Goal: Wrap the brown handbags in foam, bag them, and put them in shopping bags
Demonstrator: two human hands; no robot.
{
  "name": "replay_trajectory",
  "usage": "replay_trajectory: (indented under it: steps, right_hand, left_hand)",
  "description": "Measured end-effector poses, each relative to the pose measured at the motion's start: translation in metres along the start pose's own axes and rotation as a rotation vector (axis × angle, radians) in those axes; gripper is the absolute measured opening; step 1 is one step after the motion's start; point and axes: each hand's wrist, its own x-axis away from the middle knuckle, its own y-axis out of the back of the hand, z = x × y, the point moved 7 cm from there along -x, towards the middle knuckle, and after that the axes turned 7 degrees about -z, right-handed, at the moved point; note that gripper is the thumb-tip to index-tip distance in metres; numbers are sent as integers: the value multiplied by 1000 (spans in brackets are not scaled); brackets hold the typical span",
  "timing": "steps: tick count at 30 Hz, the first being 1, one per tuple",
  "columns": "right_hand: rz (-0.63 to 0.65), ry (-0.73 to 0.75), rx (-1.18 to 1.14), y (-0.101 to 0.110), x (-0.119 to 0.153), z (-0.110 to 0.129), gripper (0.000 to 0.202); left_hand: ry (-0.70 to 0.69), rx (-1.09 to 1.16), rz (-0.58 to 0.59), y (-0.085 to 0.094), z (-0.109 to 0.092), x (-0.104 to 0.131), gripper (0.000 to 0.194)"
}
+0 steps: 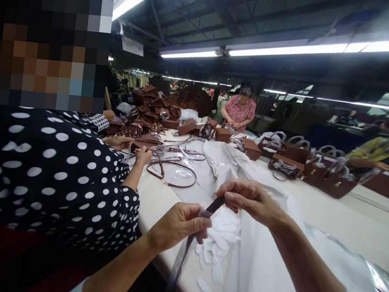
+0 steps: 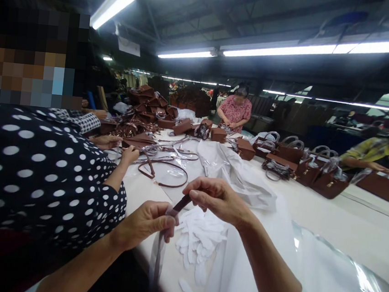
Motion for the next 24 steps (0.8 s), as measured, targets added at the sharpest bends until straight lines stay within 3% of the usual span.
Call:
replay_trajectory:
  steps: [6, 12, 13, 17, 19, 22, 24]
  right_hand:
    - [-28, 24, -278, -1, -2, -29, 20]
    - [184, -11, -11, -33, 2, -5, 24]
    - [134, 16, 28, -33, 1, 0, 26]
    - [-340, 75, -14, -28, 3, -6, 40]
    - [-347, 62, -92, -46, 5, -23, 43]
    - [-249, 55, -208, -73, 6, -44, 42]
    - [-172, 10, -293, -80, 8, -52, 52]
  left_hand:
    - [-28, -130, -46, -3, -11, 15, 29]
    - [-79, -146, -67, 0, -4, 8, 34]
    - [-120, -138, -119, 4, -5, 7, 33]
    - [-309, -75, -425, 25, -15, 6, 25]
    - [-370, -114, -455, 26, -22, 5, 21]
    - [-482, -239, -383, 19, -40, 6, 18]
    - [-537, -270, -352, 20, -48, 10, 17]
